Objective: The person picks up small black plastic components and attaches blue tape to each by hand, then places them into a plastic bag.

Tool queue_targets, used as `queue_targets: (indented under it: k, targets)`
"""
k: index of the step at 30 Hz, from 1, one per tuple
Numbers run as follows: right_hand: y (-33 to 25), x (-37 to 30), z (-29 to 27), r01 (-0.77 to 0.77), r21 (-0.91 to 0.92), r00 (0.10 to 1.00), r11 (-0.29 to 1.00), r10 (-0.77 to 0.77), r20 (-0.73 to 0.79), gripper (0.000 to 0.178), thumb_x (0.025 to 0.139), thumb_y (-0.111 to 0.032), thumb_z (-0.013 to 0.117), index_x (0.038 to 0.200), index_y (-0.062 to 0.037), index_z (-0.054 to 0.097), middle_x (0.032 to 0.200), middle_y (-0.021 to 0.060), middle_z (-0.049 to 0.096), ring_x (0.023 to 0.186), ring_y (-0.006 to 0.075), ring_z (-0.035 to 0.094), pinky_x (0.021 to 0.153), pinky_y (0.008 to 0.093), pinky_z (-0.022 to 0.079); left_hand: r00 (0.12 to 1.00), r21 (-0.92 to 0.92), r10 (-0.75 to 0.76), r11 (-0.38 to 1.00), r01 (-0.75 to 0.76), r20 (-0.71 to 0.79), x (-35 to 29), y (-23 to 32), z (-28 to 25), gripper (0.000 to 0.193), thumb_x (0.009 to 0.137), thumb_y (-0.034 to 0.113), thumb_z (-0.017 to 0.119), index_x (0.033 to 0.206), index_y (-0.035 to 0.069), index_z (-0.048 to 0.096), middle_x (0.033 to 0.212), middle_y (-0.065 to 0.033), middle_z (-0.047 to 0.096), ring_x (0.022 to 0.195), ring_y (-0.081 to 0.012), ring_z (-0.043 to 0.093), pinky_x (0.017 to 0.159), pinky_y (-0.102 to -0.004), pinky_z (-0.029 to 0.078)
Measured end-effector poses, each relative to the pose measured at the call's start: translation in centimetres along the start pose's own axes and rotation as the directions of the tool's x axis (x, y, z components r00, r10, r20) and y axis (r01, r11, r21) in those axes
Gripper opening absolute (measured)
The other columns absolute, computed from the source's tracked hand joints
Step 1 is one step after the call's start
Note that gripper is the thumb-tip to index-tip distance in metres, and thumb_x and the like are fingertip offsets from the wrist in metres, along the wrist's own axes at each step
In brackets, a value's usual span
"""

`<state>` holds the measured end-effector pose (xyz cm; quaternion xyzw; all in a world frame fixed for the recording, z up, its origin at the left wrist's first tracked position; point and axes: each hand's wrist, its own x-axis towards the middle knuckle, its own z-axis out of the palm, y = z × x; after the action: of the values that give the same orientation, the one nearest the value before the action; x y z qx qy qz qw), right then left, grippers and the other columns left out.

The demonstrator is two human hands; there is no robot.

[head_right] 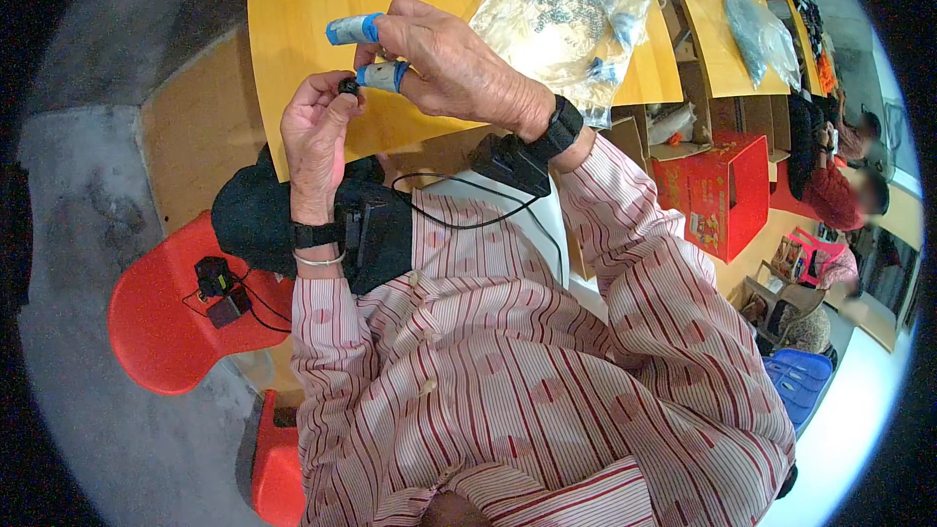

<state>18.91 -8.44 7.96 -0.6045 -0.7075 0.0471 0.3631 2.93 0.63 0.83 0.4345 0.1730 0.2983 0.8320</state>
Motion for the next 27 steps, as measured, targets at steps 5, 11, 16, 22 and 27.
queue_targets:
  k: [5, 11, 16, 22, 27]
  targets:
    - [0.05, 0.12, -0.29, 0.053, -0.047, 0.998, 0.998, -0.05, 0.045, 0.041, 0.069, 0.004, 0.059, 0.108, -0.0051, 0.052, 0.085, 0.0054, 0.059, 0.079, 0.0251, 0.055, 0.068, 0.0339, 0.049, 1.0, 0.063, 0.024, 0.998, -0.024, -0.004, 0.03, -0.14, 0.19, 0.022, 0.078, -0.003, 0.066, 0.099, -0.004, 0.058, 0.087, -0.005, 0.061, 0.078, -0.0089, 0.055, 0.072, -0.0203, 0.046]
    - [0.12, 0.18, -0.56, 0.08, -0.12, 0.992, 0.99, -0.068, 0.102, 0.038, 0.061, 0.008, 0.054, 0.097, -0.004, 0.051, 0.081, 0.0061, 0.056, 0.077, 0.0285, 0.052, 0.068, 0.0382, 0.047, 1.0, 0.201, 0.002, 0.98, 0.002, -0.018, 0.09, -0.1, 0.59, 0.02, 0.078, -0.004, 0.065, 0.096, -0.002, 0.059, 0.085, -0.0025, 0.059, 0.077, -0.0072, 0.054, 0.071, -0.0188, 0.045]
    - [-0.01, 0.37, -0.49, 0.066, -0.129, 0.992, 0.989, -0.052, 0.111, 0.038, 0.061, 0.008, 0.054, 0.097, -0.004, 0.052, 0.083, 0.0058, 0.058, 0.077, 0.0287, 0.052, 0.069, 0.0386, 0.047, 1.0, 0.199, -0.005, 0.98, 0.008, -0.016, 0.18, -0.49, 0.39, 0.021, 0.078, -0.005, 0.064, 0.098, -0.003, 0.058, 0.084, -0.0024, 0.059, 0.075, -0.0069, 0.054, 0.071, -0.0193, 0.045]
    - [0.0, 0.66, -0.51, -0.006, -0.005, 1.0, 1.0, 0.006, 0.017, 0.031, 0.069, 0.002, 0.06, 0.099, -0.0034, 0.054, 0.086, 0.005, 0.062, 0.08, 0.026, 0.055, 0.07, 0.0364, 0.048, 0.998, 0.048, -0.062, 0.997, 0.061, 0.011, -0.01, -0.04, 0.33, 0.021, 0.081, 0.0, 0.063, 0.101, -0.004, 0.058, 0.087, -0.0051, 0.061, 0.078, -0.0092, 0.057, 0.073, -0.021, 0.047]
    - [0.13, 0.59, -0.91, -0.034, -0.019, 0.998, 0.999, 0.035, 0.061, 0.032, 0.07, 0.001, 0.061, 0.101, -0.0038, 0.055, 0.087, 0.0058, 0.062, 0.08, 0.0257, 0.056, 0.071, 0.0363, 0.049, 0.997, 0.054, -0.07, 0.996, 0.069, 0.017, 0.04, -0.05, 0.23, 0.022, 0.082, 0.001, 0.063, 0.102, -0.004, 0.057, 0.088, -0.0054, 0.061, 0.079, -0.01, 0.058, 0.074, -0.0214, 0.047]
